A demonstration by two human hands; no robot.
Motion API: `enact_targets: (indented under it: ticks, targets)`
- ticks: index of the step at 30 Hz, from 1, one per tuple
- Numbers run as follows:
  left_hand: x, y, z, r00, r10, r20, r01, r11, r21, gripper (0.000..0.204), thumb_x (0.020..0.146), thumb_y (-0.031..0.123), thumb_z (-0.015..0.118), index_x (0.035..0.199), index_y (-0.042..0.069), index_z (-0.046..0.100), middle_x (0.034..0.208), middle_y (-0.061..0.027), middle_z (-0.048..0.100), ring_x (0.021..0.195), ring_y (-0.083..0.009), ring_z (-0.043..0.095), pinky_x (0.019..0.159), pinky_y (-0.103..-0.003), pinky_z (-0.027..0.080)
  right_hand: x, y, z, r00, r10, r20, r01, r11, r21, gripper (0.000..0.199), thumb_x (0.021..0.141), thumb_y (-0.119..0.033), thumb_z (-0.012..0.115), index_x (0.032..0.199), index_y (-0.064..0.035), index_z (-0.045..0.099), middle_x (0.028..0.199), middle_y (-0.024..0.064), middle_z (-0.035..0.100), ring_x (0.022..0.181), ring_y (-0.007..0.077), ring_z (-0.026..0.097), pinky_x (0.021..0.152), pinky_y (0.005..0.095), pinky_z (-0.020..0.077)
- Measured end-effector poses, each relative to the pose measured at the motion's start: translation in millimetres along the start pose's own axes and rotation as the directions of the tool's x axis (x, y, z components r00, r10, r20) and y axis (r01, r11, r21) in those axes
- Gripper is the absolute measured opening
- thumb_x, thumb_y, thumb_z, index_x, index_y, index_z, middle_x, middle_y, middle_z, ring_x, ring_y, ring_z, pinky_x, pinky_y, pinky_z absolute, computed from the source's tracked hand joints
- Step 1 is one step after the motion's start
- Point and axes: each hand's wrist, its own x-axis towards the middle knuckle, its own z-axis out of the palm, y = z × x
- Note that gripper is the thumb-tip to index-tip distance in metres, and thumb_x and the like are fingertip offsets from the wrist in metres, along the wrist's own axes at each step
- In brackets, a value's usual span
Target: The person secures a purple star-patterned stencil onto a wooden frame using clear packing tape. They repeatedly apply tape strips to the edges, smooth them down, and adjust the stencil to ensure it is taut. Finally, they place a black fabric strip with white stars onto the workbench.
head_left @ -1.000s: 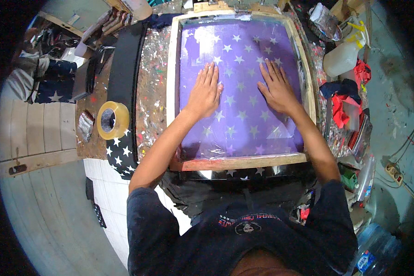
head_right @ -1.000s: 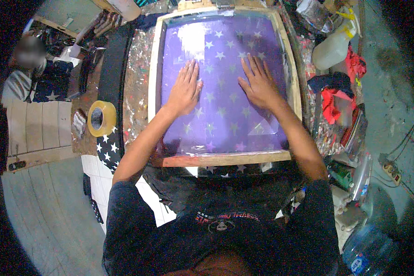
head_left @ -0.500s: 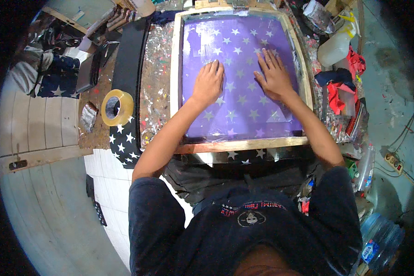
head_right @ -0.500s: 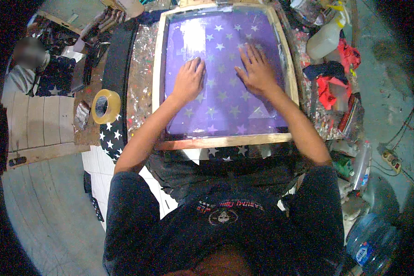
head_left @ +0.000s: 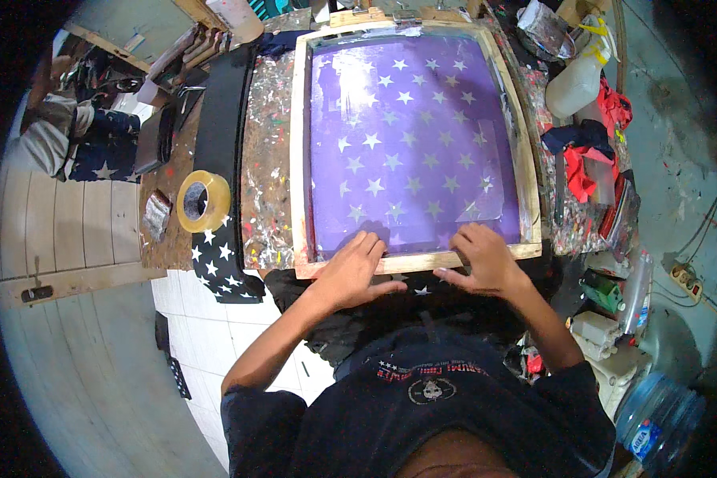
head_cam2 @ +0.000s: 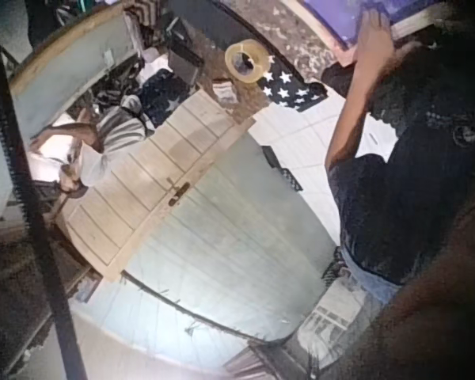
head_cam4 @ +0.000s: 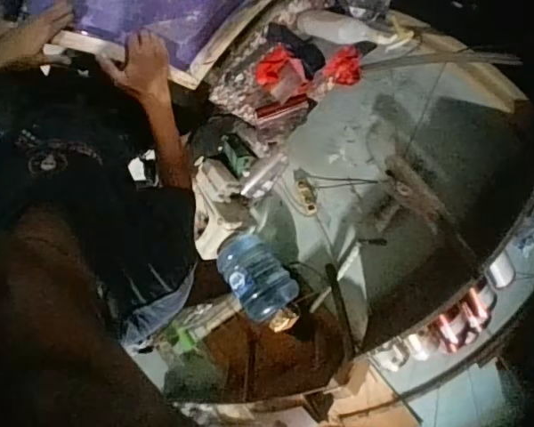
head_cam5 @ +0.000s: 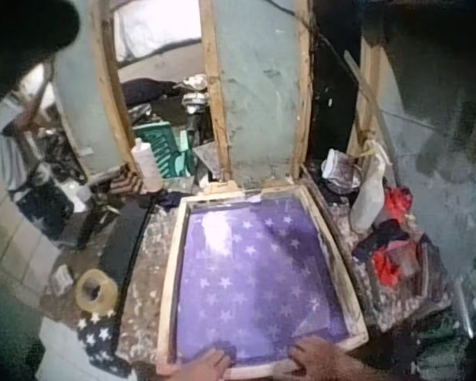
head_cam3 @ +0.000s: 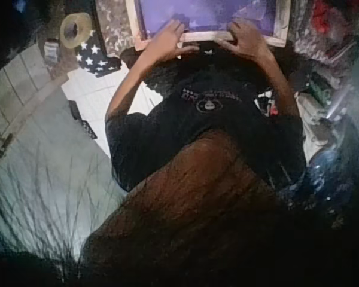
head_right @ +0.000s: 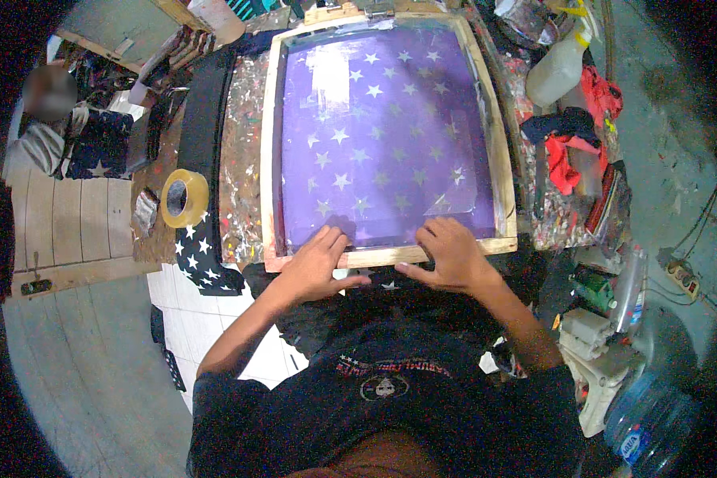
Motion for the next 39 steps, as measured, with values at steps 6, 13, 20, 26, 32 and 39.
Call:
enact_targets:
  ticks: [6, 13, 20, 26, 32, 39]
  targets:
    - [-1.6, -8.5, 17.6, 0.999, 0.034, 0.003, -0.034, 0.996, 0.084, 0.033, 0.081, 0.023, 0.073, 0.099, 0.001, 0.055, 0.095, -0.0119, 0.054, 0.092, -0.0307, 0.056, 0.082, -0.041, 0.049, -0.9, -0.1, 18.0, 0.998, -0.025, -0.058, 0.014, 0.984, -0.18, 0.054, 0.084, -0.06, 0.064, 0.083, -0.0053, 0.061, 0.081, 0.0094, 0.057, 0.077, 0.0269, 0.057, 0.066, 0.0387, 0.0473]
    - [-2.9, -7.4, 22.2, 0.994, 0.088, -0.064, -0.079, 0.989, 0.121, 0.032, 0.083, 0.027, 0.071, 0.097, 0.002, 0.056, 0.093, -0.0113, 0.055, 0.092, -0.0297, 0.057, 0.08, -0.039, 0.049, -3.0, 6.9, 22.3, 0.996, -0.087, 0.023, 0.09, 0.963, -0.253, 0.054, 0.086, -0.06, 0.062, 0.083, -0.0058, 0.062, 0.082, 0.0072, 0.059, 0.077, 0.025, 0.058, 0.067, 0.0363, 0.0478]
    - [-5.6, 3.4, 21.5, 0.991, -0.028, -0.128, 0.044, 0.992, 0.119, 0.041, 0.083, 0.03, 0.073, 0.1, -0.002, 0.056, 0.093, -0.0145, 0.055, 0.093, -0.0322, 0.057, 0.081, -0.042, 0.048, -6.5, 0.0, 11.1, 0.986, -0.101, -0.131, 0.072, 0.976, -0.206, 0.055, 0.084, -0.061, 0.065, 0.09, -0.0058, 0.062, 0.087, 0.0099, 0.06, 0.083, 0.0277, 0.06, 0.077, 0.0393, 0.0477]
    - [-14.8, 5.0, 26.1, 0.952, 0.022, -0.306, 0.037, 0.982, 0.187, 0.053, 0.083, 0.038, 0.075, 0.111, -0.004, 0.058, 0.09, -0.0157, 0.057, 0.086, -0.0334, 0.057, 0.076, -0.042, 0.048, -27.2, 9.8, -6.5, 1.0, 0.016, -0.022, -0.021, 0.961, -0.276, 0.052, 0.067, -0.041, 0.084, 0.099, -0.0076, 0.062, 0.102, 0.0092, 0.061, 0.097, 0.028, 0.059, 0.085, 0.0399, 0.0449]
    - [-21.1, 7.7, 25.6, 0.933, 0.026, -0.359, 0.038, 0.985, 0.17, 0.055, 0.081, 0.036, 0.077, 0.114, -0.003, 0.058, 0.086, -0.0137, 0.058, 0.082, -0.031, 0.057, 0.074, -0.04, 0.046, -37.4, 18.6, -3.6, 0.989, -0.074, -0.128, 0.028, 0.943, -0.331, 0.052, 0.061, -0.038, 0.085, 0.097, -0.0083, 0.061, 0.102, 0.0078, 0.062, 0.098, 0.0268, 0.06, 0.084, 0.0392, 0.0459]
    - [-23.1, 31.6, -12.5, 0.917, 0.087, -0.389, 0.011, 0.97, 0.244, 0.054, 0.082, 0.037, 0.075, 0.115, -0.002, 0.058, 0.087, -0.0133, 0.057, 0.08, -0.0298, 0.056, 0.072, -0.04, 0.045, -36.1, 0.5, -33.5, 0.93, -0.156, -0.332, 0.014, 0.919, -0.393, 0.053, 0.061, -0.041, 0.084, 0.096, -0.0075, 0.061, 0.098, 0.0081, 0.061, 0.093, 0.0286, 0.06, 0.084, 0.0413, 0.0455]
